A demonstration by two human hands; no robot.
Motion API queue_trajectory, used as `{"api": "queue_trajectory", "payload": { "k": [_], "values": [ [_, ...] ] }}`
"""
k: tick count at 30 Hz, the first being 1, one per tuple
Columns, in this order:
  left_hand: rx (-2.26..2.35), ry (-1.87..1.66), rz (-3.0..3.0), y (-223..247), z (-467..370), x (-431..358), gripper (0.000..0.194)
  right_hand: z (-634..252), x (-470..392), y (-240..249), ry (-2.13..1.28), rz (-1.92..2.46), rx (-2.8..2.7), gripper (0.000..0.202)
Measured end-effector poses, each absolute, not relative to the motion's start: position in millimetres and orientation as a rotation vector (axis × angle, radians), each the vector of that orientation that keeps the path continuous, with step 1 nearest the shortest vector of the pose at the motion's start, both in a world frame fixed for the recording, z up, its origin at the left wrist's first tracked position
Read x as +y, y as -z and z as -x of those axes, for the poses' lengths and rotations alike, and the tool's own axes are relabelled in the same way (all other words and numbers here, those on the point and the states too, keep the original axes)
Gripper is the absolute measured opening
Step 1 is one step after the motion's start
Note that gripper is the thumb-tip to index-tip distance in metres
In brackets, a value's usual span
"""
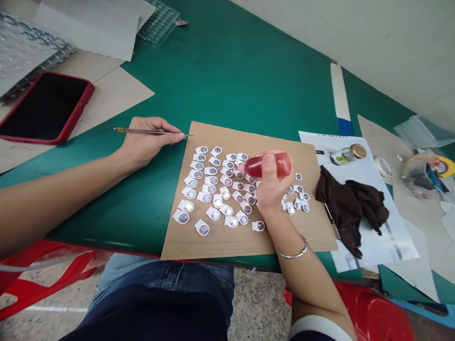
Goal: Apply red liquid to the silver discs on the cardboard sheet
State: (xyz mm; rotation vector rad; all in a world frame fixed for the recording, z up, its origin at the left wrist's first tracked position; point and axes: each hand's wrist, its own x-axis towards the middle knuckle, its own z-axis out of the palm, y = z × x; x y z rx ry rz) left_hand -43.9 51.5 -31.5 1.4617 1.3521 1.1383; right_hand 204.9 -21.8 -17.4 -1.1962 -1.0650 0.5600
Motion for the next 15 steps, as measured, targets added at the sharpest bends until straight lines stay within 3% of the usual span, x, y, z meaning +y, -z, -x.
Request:
{"api": "queue_trajectory", "payload": {
  "k": [10, 15],
  "values": [
    [1.335, -1.208, -1.451, 42.5, 49.5, 63.9, 0.016, -280.4, 10.1, -8.9, -0.914, 1.164, -0.612, 0.052],
    [1.347, -1.169, -1.462, 42.1, 50.8, 65.3, 0.018, -303.8, 15.7, -6.5, -0.959, 1.128, -0.555, 0.054]
  ]
}}
